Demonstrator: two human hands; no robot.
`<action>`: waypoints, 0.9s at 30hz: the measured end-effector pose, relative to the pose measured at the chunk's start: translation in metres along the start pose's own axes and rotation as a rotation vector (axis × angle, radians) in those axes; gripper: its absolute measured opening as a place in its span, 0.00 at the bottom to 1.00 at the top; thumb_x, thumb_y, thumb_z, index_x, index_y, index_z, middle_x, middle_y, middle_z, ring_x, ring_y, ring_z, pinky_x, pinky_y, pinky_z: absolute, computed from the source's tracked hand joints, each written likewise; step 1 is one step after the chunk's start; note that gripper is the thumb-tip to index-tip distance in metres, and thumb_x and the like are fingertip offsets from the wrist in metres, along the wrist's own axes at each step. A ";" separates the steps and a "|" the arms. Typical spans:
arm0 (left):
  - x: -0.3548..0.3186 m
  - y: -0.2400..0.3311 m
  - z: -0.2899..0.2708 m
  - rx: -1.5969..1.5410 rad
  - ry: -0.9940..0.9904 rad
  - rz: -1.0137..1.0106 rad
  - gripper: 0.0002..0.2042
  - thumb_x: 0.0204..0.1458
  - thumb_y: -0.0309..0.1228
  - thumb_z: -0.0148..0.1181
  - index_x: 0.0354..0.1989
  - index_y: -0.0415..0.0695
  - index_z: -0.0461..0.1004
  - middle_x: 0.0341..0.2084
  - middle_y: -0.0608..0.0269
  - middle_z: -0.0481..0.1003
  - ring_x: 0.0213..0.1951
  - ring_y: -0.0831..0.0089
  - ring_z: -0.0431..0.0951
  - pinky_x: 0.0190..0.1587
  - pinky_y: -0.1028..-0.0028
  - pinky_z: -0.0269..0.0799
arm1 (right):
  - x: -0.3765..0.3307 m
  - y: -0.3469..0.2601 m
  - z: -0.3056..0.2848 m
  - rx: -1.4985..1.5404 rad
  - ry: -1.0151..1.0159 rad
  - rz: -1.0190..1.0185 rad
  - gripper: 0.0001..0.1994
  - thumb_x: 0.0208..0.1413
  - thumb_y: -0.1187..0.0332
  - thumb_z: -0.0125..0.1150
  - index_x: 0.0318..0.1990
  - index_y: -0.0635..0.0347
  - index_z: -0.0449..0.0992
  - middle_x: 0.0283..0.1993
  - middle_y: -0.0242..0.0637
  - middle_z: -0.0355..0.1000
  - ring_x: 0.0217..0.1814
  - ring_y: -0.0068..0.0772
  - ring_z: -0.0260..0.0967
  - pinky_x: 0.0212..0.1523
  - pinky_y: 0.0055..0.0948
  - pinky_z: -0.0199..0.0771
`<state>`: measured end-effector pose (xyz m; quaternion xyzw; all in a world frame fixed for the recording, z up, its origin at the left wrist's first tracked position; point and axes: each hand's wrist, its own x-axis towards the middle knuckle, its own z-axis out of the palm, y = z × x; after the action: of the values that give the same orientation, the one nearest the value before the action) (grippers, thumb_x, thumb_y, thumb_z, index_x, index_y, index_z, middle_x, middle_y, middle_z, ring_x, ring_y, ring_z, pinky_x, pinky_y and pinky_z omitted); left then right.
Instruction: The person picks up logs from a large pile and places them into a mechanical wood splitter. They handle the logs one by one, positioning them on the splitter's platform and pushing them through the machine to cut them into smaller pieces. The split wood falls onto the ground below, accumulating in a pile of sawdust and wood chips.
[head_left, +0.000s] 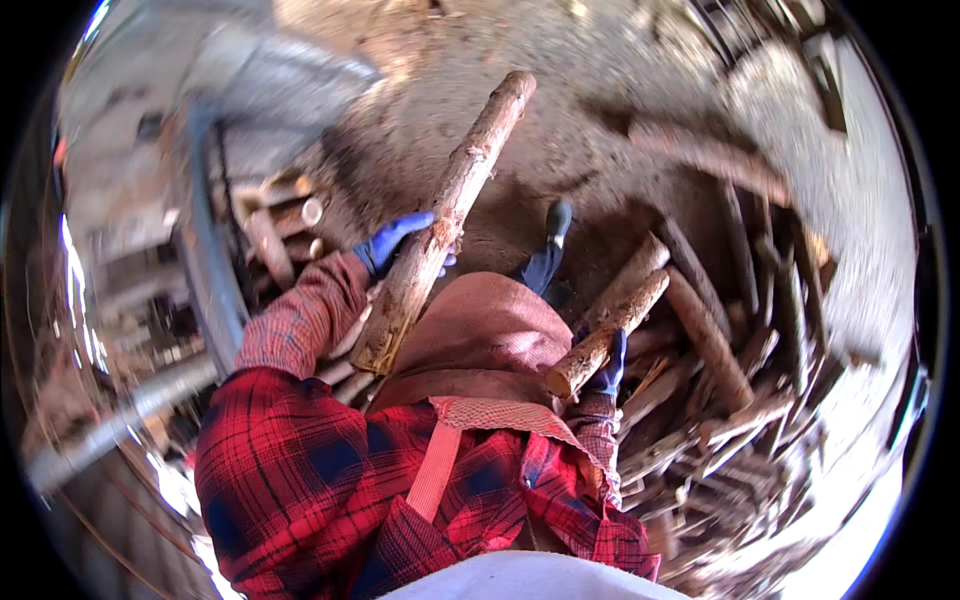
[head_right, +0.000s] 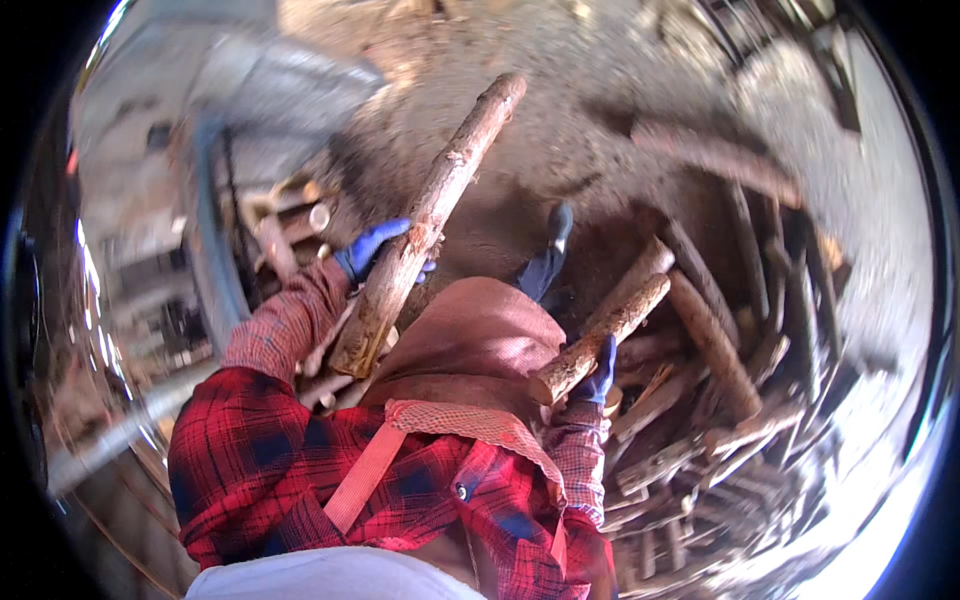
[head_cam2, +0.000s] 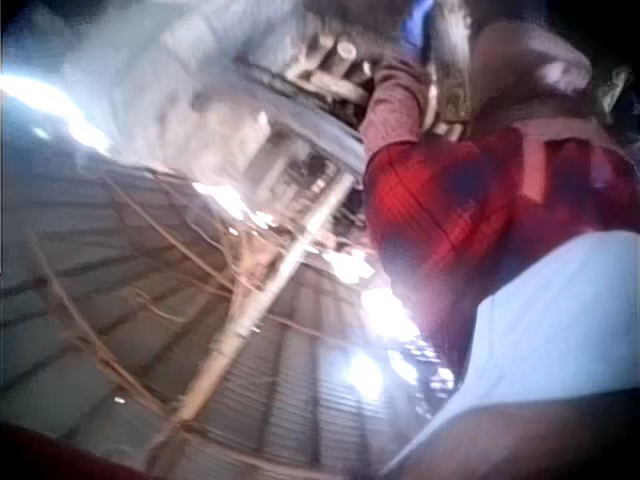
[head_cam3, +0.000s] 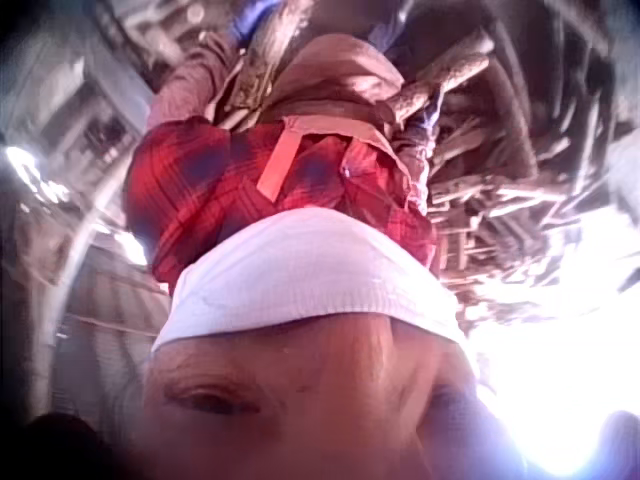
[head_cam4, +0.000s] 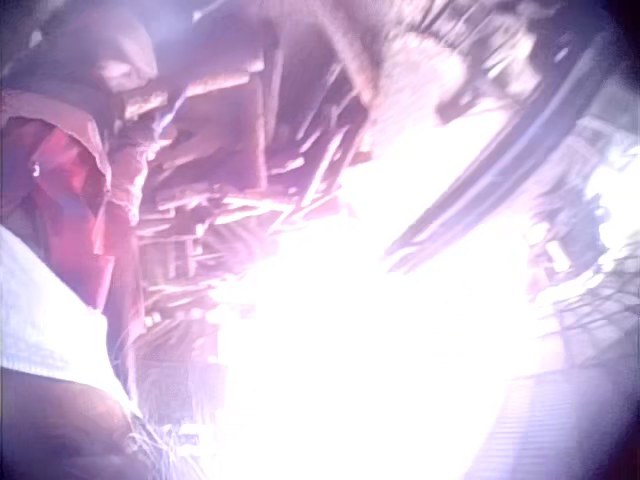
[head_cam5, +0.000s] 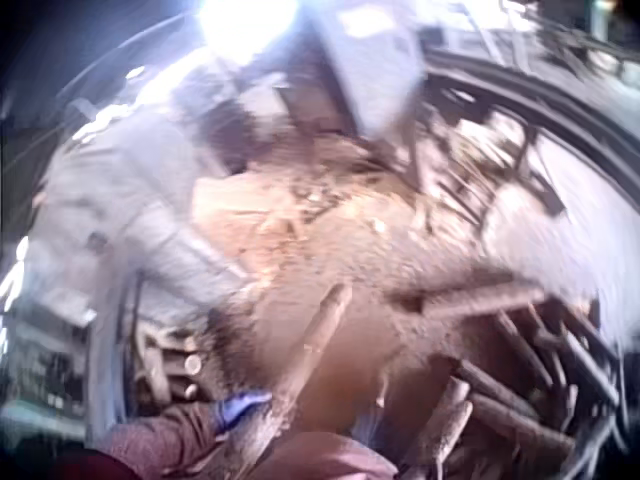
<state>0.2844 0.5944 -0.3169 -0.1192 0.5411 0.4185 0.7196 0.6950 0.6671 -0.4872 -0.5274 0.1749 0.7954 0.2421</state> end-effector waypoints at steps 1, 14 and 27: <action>-0.038 -0.025 -0.022 -0.040 0.040 0.103 0.29 0.54 0.48 0.58 0.58 0.40 0.67 0.42 0.56 0.76 0.42 0.67 0.78 0.45 0.68 0.75 | -0.009 0.010 0.007 -0.154 -0.083 0.018 0.28 0.54 0.44 0.60 0.48 0.62 0.73 0.39 0.44 0.74 0.39 0.44 0.74 0.44 0.41 0.78; -0.398 -0.198 -0.211 0.137 1.309 0.829 0.44 0.38 0.48 0.74 0.61 0.37 0.62 0.52 0.51 0.71 0.54 0.62 0.71 0.58 0.67 0.66 | -0.047 0.145 0.066 -0.964 -0.254 0.166 0.24 0.55 0.51 0.62 0.49 0.64 0.74 0.42 0.42 0.75 0.41 0.42 0.74 0.46 0.41 0.76; -0.455 -0.112 -0.522 0.767 1.785 0.381 0.43 0.44 0.52 0.65 0.64 0.38 0.56 0.52 0.37 0.71 0.54 0.47 0.73 0.56 0.58 0.68 | -0.190 0.340 0.172 -1.382 -0.708 -0.308 0.19 0.56 0.59 0.62 0.49 0.60 0.69 0.37 0.35 0.73 0.34 0.30 0.72 0.37 0.30 0.74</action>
<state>-0.0170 -0.0169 -0.1502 -0.0608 0.9941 0.0801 -0.0417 0.4332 0.4414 -0.2383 -0.2921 -0.5212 0.8019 0.0083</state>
